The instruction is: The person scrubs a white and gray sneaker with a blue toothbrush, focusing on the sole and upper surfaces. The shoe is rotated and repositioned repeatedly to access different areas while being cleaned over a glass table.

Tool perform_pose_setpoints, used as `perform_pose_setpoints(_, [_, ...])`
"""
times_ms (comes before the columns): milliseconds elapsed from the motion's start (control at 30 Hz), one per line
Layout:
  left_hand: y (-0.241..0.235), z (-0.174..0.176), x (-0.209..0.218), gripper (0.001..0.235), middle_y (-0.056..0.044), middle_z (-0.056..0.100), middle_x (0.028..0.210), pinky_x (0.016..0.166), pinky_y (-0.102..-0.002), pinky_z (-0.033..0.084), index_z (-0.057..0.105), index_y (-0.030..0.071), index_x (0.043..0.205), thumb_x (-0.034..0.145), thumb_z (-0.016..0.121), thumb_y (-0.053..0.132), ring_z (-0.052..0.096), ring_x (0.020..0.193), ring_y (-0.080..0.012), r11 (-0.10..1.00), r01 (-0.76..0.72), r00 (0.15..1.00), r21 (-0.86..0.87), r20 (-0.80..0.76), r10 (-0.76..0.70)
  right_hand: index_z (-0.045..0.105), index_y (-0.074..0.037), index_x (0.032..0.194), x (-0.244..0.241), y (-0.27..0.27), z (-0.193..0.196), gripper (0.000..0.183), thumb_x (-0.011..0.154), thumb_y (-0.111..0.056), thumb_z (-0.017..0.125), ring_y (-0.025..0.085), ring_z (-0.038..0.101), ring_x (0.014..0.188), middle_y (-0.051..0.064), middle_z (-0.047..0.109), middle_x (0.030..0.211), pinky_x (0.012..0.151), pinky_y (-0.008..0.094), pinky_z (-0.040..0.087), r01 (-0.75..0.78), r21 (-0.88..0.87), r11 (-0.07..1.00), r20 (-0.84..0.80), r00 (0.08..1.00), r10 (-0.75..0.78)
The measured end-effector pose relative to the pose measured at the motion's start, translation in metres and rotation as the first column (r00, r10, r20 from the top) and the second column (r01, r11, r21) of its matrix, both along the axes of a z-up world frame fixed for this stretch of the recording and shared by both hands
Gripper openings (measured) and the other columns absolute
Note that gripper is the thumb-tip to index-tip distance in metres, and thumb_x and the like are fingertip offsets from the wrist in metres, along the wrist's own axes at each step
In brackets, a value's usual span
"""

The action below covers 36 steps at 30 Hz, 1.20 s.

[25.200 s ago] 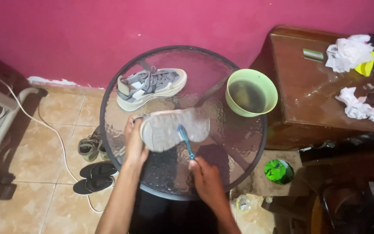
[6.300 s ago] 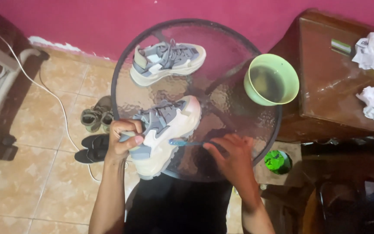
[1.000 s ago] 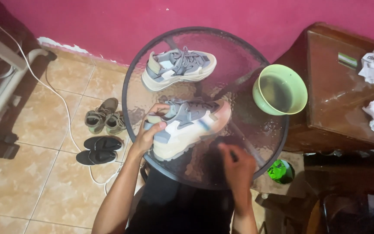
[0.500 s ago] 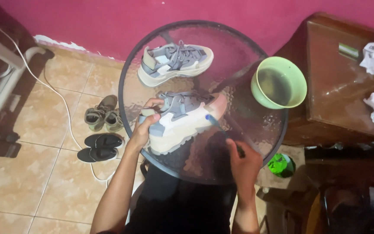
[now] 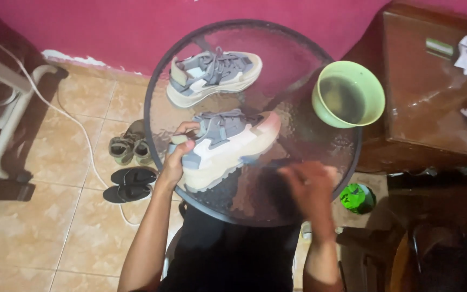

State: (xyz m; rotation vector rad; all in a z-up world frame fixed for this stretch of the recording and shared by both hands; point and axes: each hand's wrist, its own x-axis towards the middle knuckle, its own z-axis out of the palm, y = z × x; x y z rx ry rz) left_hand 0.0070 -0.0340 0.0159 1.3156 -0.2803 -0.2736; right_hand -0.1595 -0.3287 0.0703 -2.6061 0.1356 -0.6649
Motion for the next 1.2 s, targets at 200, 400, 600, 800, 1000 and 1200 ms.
perform_pose_setpoints(200, [-0.005, 0.019, -0.006, 0.058, -0.012, 0.07, 0.091, 0.073, -0.027, 0.05, 0.065, 0.012, 0.128, 0.079, 0.062, 0.042, 0.061, 0.077, -0.0145, 1.0, -0.008, 1.0, -0.01, 0.013, 0.009, 0.079, -0.016, 0.082, -0.01, 0.036, 0.018, 0.026, 0.078, -0.039, 0.09, 0.033, 0.072, 0.076, 0.008, 0.074, 0.074, 0.08, 0.044, 0.054, -0.032, -0.083, 0.996, -0.016, 0.999, 0.031])
perform_pose_setpoints(400, [-0.001, 0.016, -0.007, 0.052, -0.009, 0.065, 0.109, 0.083, -0.031, 0.045, 0.057, 0.009, 0.124, 0.085, 0.062, 0.044, 0.063, 0.095, -0.019, 0.991, 0.078, 0.997, -0.105, 0.008, -0.078, 0.078, -0.018, 0.086, -0.034, 0.041, -0.004, 0.025, 0.083, -0.043, 0.082, 0.017, 0.06, 0.073, -0.006, 0.067, 0.075, 0.079, 0.036, 0.034, -0.229, -0.001, 0.973, -0.083, 0.97, 0.228])
perform_pose_setpoints(600, [-0.003, 0.0, -0.002, 0.057, -0.014, 0.072, 0.1, 0.077, -0.028, 0.053, 0.063, 0.012, 0.129, 0.081, 0.062, 0.041, 0.066, 0.083, -0.0157, 0.999, -0.021, 1.0, -0.037, -0.012, 0.02, 0.077, -0.013, 0.089, -0.02, -0.021, -0.024, 0.019, 0.093, -0.03, 0.087, 0.034, 0.068, 0.074, 0.011, 0.069, 0.074, 0.073, 0.044, 0.047, 0.296, -0.05, 0.954, 0.133, 0.949, -0.287])
perform_pose_setpoints(800, [-0.003, 0.001, -0.003, 0.055, -0.014, 0.072, 0.111, 0.082, -0.031, 0.053, 0.063, 0.013, 0.13, 0.083, 0.062, 0.042, 0.067, 0.089, -0.0159, 0.999, -0.022, 0.999, -0.036, -0.048, 0.02, 0.081, -0.019, 0.082, -0.03, 0.068, -0.013, 0.023, 0.075, -0.038, 0.092, 0.026, 0.075, 0.077, 0.003, 0.077, 0.074, 0.083, 0.036, 0.054, 0.031, 0.288, 0.957, -0.043, 0.999, -0.019])
perform_pose_setpoints(1000, [0.0, -0.021, 0.011, 0.054, -0.015, 0.072, 0.104, 0.073, -0.029, 0.053, 0.064, 0.013, 0.127, 0.079, 0.06, 0.037, 0.066, 0.08, -0.0175, 0.999, -0.021, 0.994, -0.046, -0.105, 0.016, 0.08, -0.023, 0.076, -0.018, 0.039, -0.031, 0.018, 0.074, -0.035, 0.092, 0.026, 0.074, 0.073, 0.0, 0.075, 0.072, 0.078, 0.038, 0.055, 0.026, 0.222, 0.975, -0.012, 1.0, -0.024])
perform_pose_setpoints(1200, [0.0, -0.017, 0.015, 0.054, -0.015, 0.071, 0.098, 0.069, -0.028, 0.053, 0.066, 0.011, 0.124, 0.075, 0.059, 0.035, 0.066, 0.078, -0.0192, 1.0, -0.01, 0.994, -0.017, -0.108, 0.008, 0.076, -0.008, 0.093, -0.02, -0.057, -0.044, 0.014, 0.105, -0.014, 0.071, 0.026, 0.072, 0.088, 0.016, 0.073, 0.086, 0.081, 0.04, 0.052, 0.161, 0.385, 0.909, 0.113, 0.969, -0.219])
